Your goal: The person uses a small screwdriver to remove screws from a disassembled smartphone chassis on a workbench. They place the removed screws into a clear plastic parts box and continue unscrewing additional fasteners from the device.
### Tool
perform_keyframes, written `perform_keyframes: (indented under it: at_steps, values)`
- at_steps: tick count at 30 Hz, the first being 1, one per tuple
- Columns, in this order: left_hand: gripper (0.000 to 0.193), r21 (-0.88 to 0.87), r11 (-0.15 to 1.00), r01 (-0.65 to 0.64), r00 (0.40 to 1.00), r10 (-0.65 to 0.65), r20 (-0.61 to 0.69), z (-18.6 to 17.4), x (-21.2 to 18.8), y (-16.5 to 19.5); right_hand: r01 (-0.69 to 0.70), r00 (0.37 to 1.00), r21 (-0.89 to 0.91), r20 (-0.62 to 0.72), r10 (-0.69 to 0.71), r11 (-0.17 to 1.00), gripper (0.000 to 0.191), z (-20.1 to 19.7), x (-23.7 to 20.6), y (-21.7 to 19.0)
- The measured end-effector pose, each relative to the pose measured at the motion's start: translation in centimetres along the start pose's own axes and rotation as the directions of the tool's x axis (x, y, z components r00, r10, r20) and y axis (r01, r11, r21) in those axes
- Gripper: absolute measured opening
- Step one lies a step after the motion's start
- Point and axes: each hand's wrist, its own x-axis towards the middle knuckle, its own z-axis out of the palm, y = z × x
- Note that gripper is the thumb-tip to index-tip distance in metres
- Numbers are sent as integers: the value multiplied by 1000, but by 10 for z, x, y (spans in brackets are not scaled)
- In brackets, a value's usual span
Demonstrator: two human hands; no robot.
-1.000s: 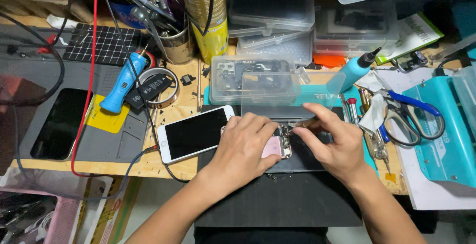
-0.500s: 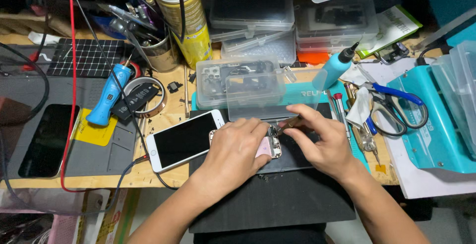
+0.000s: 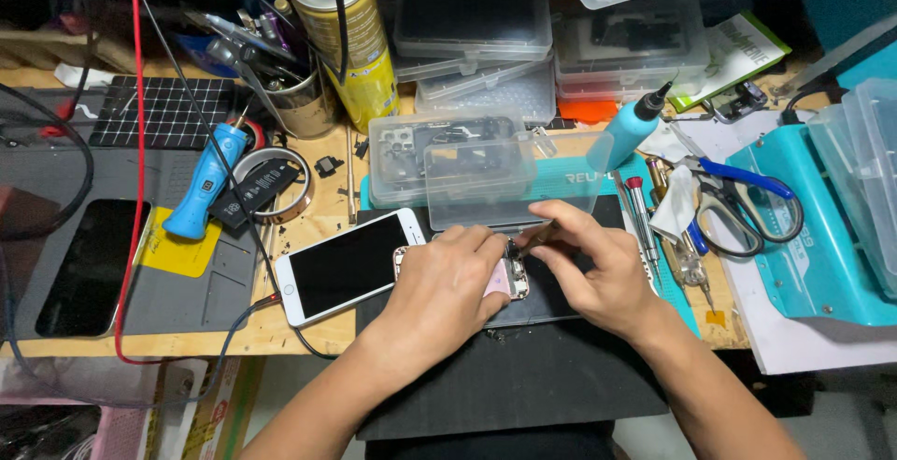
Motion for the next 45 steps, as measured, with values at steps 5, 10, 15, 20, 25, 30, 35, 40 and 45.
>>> perform_keyframes:
  at_steps: [5,10,15,20,25,30,35,40,45]
  values:
    - [48,-5,1000,10,1000,-10,8,-1,0,0,0,1000,18,29,-1,1000,54,-1,0,0]
    - [48,8,1000,12,1000,-12,12,-2,2,2,-9,1000,22,19,8,1000,54,-1,-1,2]
    - [49,-15,1000,8,1000,-8,2,-2,2,2,-48,999,52,27,47,998,53,-2,-2,5]
    - [47,-25,999,24,1000,-24,8,-3,0,2,-17,999,35,30,16,999,54,0,-5,6]
    - [47,-21,1000,22,1000,-22,-11,-1,-2,3,-30,999,57,20,29,998,53,1,-9,7]
    - [49,-23,999,38,999,-38,7,-3,2,5,5,989,258,-147,34,966,61,-16,-16,8]
    - [42,24,1000,-8,999,7,54,-4,13,12,-123,934,226,-303,190,966,68,-53,-33,10]
    - [19,-22,984,-179,984,179,-9,14,37,18,-188,938,122,-273,215,975,68,-57,-52,10]
    - [4,-34,959,-281,960,281,-2,33,49,16,-188,962,-23,-206,180,982,66,-50,-61,11]
